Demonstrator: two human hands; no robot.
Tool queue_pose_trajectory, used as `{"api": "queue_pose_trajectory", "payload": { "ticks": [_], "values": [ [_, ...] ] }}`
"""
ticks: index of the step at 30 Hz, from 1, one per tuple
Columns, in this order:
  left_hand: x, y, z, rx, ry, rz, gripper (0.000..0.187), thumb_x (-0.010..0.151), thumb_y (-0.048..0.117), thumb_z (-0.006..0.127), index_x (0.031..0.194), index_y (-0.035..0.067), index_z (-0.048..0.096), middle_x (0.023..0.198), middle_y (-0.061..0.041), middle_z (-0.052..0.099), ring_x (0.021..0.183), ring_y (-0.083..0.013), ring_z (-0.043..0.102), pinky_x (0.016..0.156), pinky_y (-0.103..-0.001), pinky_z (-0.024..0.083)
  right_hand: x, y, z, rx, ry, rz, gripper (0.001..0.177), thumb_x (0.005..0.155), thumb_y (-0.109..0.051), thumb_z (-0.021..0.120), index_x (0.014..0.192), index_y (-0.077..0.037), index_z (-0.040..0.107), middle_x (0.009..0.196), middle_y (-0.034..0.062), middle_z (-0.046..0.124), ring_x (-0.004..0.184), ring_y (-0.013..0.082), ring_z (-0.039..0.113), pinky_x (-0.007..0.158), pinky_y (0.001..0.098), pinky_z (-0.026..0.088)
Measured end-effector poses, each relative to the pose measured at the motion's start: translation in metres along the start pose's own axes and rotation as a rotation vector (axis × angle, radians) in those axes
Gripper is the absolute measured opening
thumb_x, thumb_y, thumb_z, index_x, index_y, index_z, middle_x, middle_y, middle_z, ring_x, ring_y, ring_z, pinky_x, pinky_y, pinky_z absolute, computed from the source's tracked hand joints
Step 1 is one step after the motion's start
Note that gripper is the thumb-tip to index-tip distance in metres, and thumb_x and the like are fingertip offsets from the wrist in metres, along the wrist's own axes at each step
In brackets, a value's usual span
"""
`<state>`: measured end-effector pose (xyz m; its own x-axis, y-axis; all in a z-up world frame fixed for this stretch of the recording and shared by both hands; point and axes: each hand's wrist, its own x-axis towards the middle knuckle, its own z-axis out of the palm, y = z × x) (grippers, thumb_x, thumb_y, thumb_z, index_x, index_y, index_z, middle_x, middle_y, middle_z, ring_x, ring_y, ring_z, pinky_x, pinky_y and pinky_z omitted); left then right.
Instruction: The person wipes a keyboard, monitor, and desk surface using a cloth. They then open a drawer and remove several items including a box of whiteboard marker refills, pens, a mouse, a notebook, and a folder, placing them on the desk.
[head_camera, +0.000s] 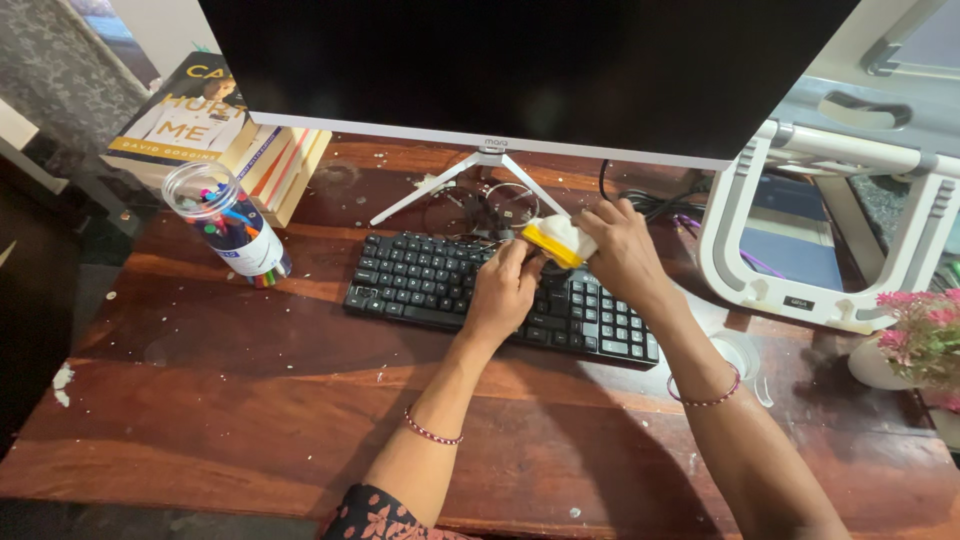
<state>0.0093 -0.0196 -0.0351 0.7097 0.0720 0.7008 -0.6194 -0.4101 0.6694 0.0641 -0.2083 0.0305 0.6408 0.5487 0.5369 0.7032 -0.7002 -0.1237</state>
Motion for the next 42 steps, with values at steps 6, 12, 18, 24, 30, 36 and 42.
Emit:
{"api": "queue_pose_trajectory", "payload": {
  "ticks": [6,12,18,24,30,36,42],
  "values": [
    [-0.001,-0.003,0.008,-0.078,-0.046,-0.123,0.008,0.096,0.004,0.065,0.099,0.000,0.059,0.090,-0.017,0.065,0.080,-0.0373,0.069,0.068,-0.046,0.053,-0.012,0.026,0.007,0.018,-0.011,0.164,0.036,0.077,0.005,0.069,0.111,-0.005,0.074,0.108,0.0153,0.068,0.099,0.0383,0.058,0.091,0.0460,0.050],
    [0.002,-0.001,0.002,-0.056,-0.003,-0.084,0.008,0.093,0.001,0.065,0.100,-0.001,0.061,0.093,-0.019,0.066,0.083,-0.0403,0.067,0.069,-0.046,0.052,-0.003,-0.009,-0.012,0.135,0.105,0.117,0.069,0.069,0.006,0.072,0.137,-0.004,0.061,0.124,0.0221,0.062,0.111,0.0425,0.057,0.092,0.0482,0.049],
    [-0.003,-0.001,-0.004,-0.022,-0.028,-0.045,0.015,0.090,-0.004,0.063,0.104,-0.003,0.059,0.098,-0.022,0.065,0.090,-0.0442,0.065,0.073,-0.048,0.052,0.006,-0.040,0.001,0.066,-0.097,-0.014,0.058,0.072,0.010,0.069,0.124,-0.013,0.070,0.120,0.0152,0.067,0.109,0.0379,0.062,0.093,0.0437,0.053],
    [0.001,-0.001,0.002,-0.061,-0.009,-0.181,0.012,0.088,-0.005,0.062,0.100,-0.001,0.061,0.095,-0.018,0.067,0.085,-0.0390,0.070,0.071,-0.045,0.055,0.002,-0.012,0.008,0.470,0.202,0.372,0.050,0.079,0.013,0.060,0.122,-0.010,0.071,0.115,0.0142,0.071,0.110,0.0373,0.069,0.094,0.0386,0.055],
    [0.000,-0.006,0.003,-0.124,0.039,-0.260,0.008,0.093,0.001,0.066,0.098,-0.001,0.062,0.090,-0.016,0.067,0.078,-0.0365,0.071,0.066,-0.043,0.055,-0.021,-0.026,0.021,0.478,0.381,0.394,0.052,0.075,0.015,0.055,0.124,0.001,0.067,0.119,0.0188,0.068,0.113,0.0383,0.067,0.099,0.0419,0.053],
    [-0.002,-0.009,0.003,0.021,0.142,-0.106,0.010,0.094,0.002,0.068,0.101,-0.001,0.062,0.094,-0.017,0.068,0.085,-0.0371,0.068,0.069,-0.043,0.053,-0.033,-0.053,0.040,0.273,0.066,0.240,0.058,0.069,0.007,0.065,0.127,0.001,0.062,0.117,0.0261,0.067,0.108,0.0463,0.064,0.091,0.0483,0.051],
    [0.001,-0.009,0.002,-0.209,0.168,-0.304,0.015,0.100,0.006,0.063,0.113,-0.002,0.063,0.089,-0.011,0.068,0.071,-0.0178,0.074,0.060,-0.029,0.060,-0.044,-0.026,0.000,0.504,0.166,0.637,0.041,0.083,0.004,0.064,0.123,-0.005,0.069,0.101,0.0148,0.074,0.086,0.0266,0.069,0.073,0.0364,0.051]
  ]
}}
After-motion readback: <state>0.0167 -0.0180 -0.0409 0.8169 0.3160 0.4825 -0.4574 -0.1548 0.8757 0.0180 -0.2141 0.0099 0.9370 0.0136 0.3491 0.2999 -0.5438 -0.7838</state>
